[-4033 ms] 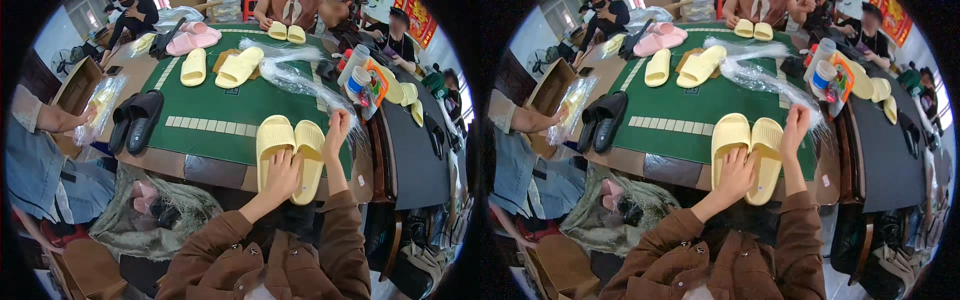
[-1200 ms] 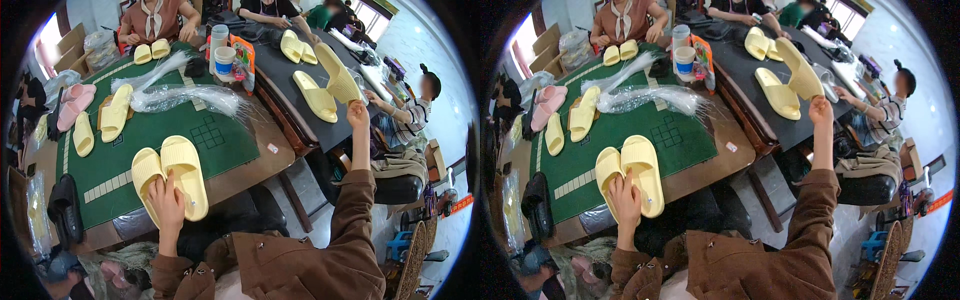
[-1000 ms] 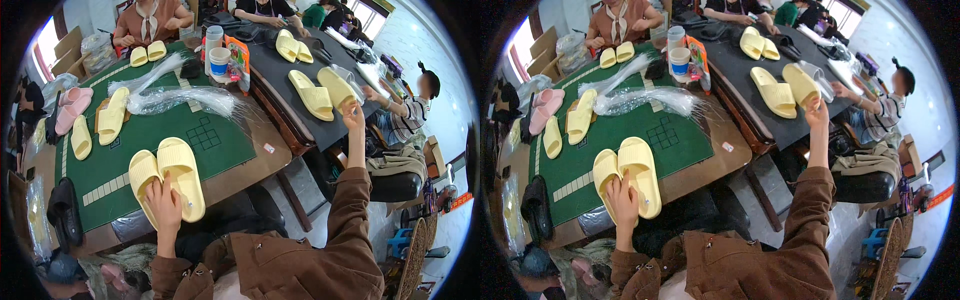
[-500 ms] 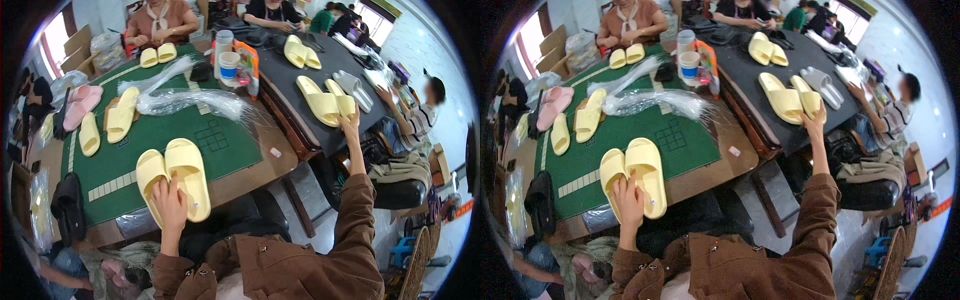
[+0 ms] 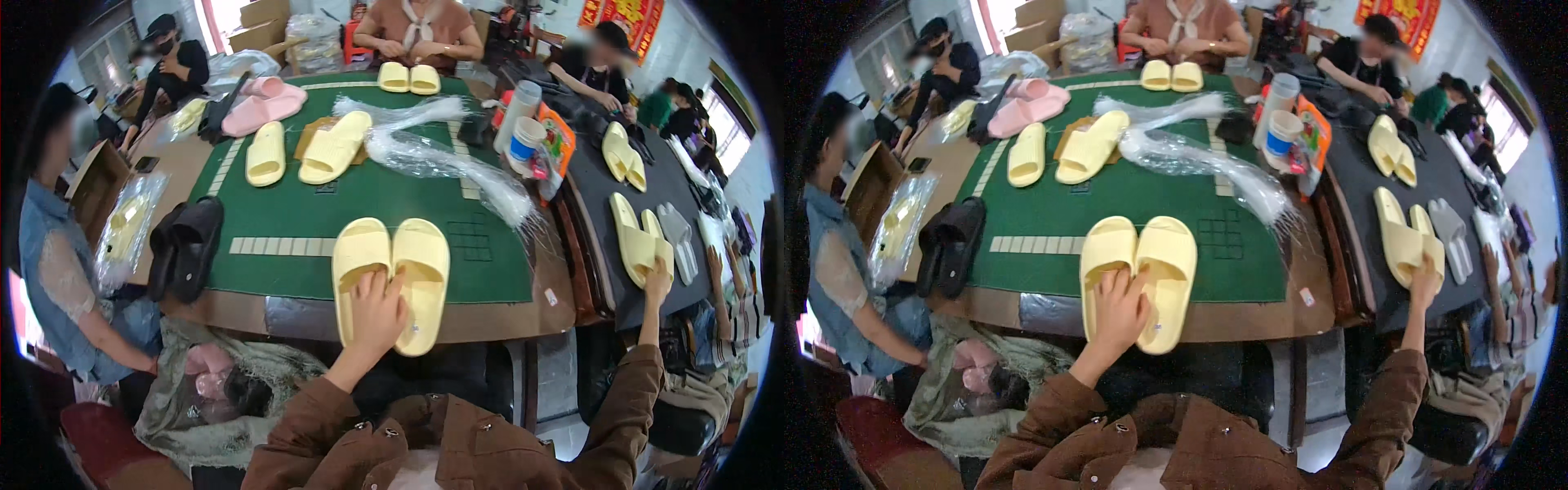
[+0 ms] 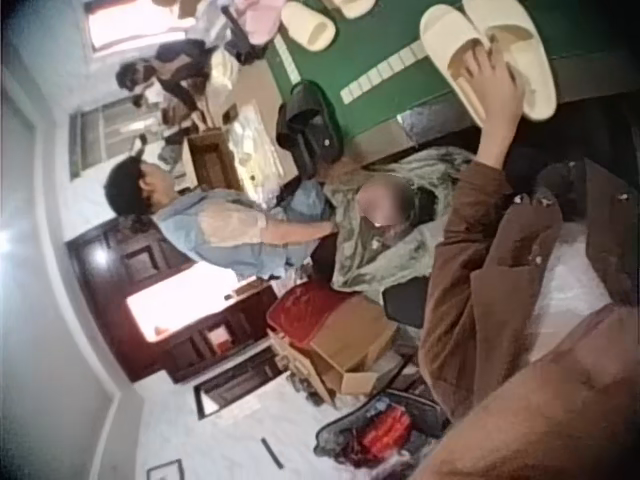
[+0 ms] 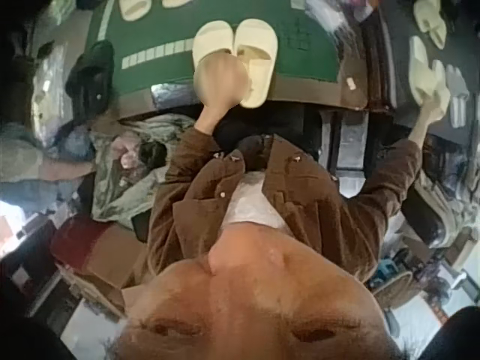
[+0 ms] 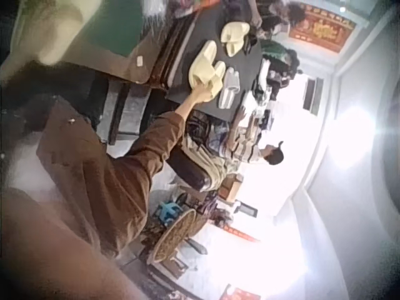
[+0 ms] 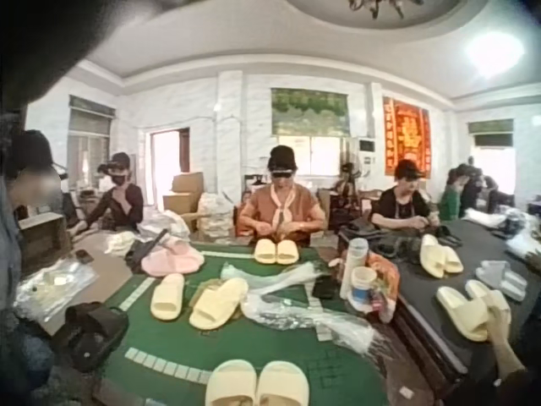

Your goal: The person assembles slipper pairs by inserting a thin white strap into slots on the slipper uppers. They handle each pair one at a time, aligning the strap and pressing it into place, then move completed pairs aside on the table.

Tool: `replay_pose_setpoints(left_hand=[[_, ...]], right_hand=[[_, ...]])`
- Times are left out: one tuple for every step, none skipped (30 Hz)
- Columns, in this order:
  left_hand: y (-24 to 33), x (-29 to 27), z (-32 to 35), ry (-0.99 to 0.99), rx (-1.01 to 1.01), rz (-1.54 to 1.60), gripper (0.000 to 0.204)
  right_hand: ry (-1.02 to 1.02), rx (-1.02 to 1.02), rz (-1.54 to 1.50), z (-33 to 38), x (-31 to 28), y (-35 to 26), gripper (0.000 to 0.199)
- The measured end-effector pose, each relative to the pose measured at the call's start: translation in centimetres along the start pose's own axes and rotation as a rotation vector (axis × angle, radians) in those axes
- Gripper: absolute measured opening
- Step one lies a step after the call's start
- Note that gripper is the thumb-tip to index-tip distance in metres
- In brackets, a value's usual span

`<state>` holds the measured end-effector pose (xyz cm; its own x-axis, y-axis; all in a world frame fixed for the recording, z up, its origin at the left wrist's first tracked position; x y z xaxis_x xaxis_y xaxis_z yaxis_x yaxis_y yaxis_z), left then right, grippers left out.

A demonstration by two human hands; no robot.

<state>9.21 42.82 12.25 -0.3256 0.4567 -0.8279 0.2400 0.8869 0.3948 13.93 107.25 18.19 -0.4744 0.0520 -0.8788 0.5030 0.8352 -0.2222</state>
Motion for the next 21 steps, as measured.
replay_pose_setpoints(left_hand=[[1.1,0.8,-0.7,-0.005,0.031,0.061,0.047],[1.1,0.9,-0.8,0.001,0.032,0.074,0.048],[0.7,1.1,-0.6,0.005,0.024,0.075,0.048],[0.2,0.7,-0.2,0.008,0.01,0.065,0.048],[0.6,1.0,-0.5,-0.006,0.023,0.084,0.049],[1.0,1.3,-0.8,-0.018,0.035,0.115,0.049],[0.3,1.0,-0.2,-0.037,0.009,0.074,0.05],[0.4,1.0,-0.4,-0.022,0.018,0.091,0.05],[0.4,1.0,-0.2,-0.01,0.02,0.095,0.05],[0.2,0.9,0.0,-0.001,0.019,0.095,0.05],[0.0,0.8,0.1,-0.032,0.001,0.088,0.05],[-0.1,0.7,0.1,-0.024,0.006,0.081,0.05],[-0.3,0.8,0.1,-0.018,0.012,0.073,0.05],[-0.3,0.8,0.0,-0.012,0.027,0.072,0.049],[-0.5,0.5,-0.1,-0.001,0.032,0.073,0.049],[-1.0,0.3,-0.4,-0.004,0.032,0.049,0.049],[-1.6,0.1,-0.8,-0.006,0.031,0.029,0.049],[-2.3,0.2,-1.2,-0.008,0.029,0.01,0.049],[-3.3,0.2,-1.4,0.026,0.009,0.008,0.05],[-4.1,0.0,-1.7,0.038,-0.003,0.002,0.049],[-4.8,-0.4,-1.9,0.048,-0.015,-0.009,0.049]], right_hand=[[0.153,-0.018,-0.091,-1.0,-0.4,6.2,0.052],[0.258,-0.001,-0.112,-1.0,0.2,8.0,0.048],[0.236,-0.009,-0.17,-0.8,1.3,7.7,0.048],[0.217,0.038,-0.179,0.0,2.1,6.2,0.05],[0.355,-0.028,-0.049,0.4,0.8,8.0,0.046],[0.44,-0.077,-0.247,0.0,-0.1,10.9,0.046],[0.438,0.034,-0.428,1.4,1.5,8.0,0.044],[0.475,-0.033,-0.666,2.0,0.7,8.1,0.043],[0.475,-0.11,-0.615,2.7,-0.6,6.8,0.045],[0.497,-0.205,-0.672,3.8,-1.9,4.4,0.047],[0.477,-0.281,-0.744,4.1,-3.2,2.0,0.049],[0.463,-0.349,-0.816,4.6,-4.4,-0.2,0.052],[0.458,-0.327,-0.851,5.2,-5.7,-2.6,0.054],[0.463,-0.302,-0.879,5.5,-7.5,-5.3,0.057],[0.438,-0.358,-0.856,6.4,-8.0,-8.7,0.059],[0.417,-0.413,-0.832,7.2,-8.6,-12.0,0.061],[0.371,-0.551,-0.743,8.5,-9.1,-15.9,0.061],[0.323,-0.687,-0.649,9.9,-9.6,-19.8,0.061],[0.205,-0.652,-0.783,11.2,-8.8,-23.1,0.057],[0.088,-0.612,-0.91,12.5,-7.6,-25.7,0.054],[-0.053,-0.582,-1.06,13.5,-5.6,-27.6,0.054]])
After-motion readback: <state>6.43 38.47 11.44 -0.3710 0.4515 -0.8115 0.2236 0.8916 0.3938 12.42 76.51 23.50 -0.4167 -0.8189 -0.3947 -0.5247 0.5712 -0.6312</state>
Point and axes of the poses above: each hand's wrist, its own z-axis away from the middle knuckle, its own x-axis out of the palm, y = z × x, the point moved 7 cm from there along -z, towards the middle knuckle, and after that the axes turned 14 degrees about -x, right-handed, at the moved point
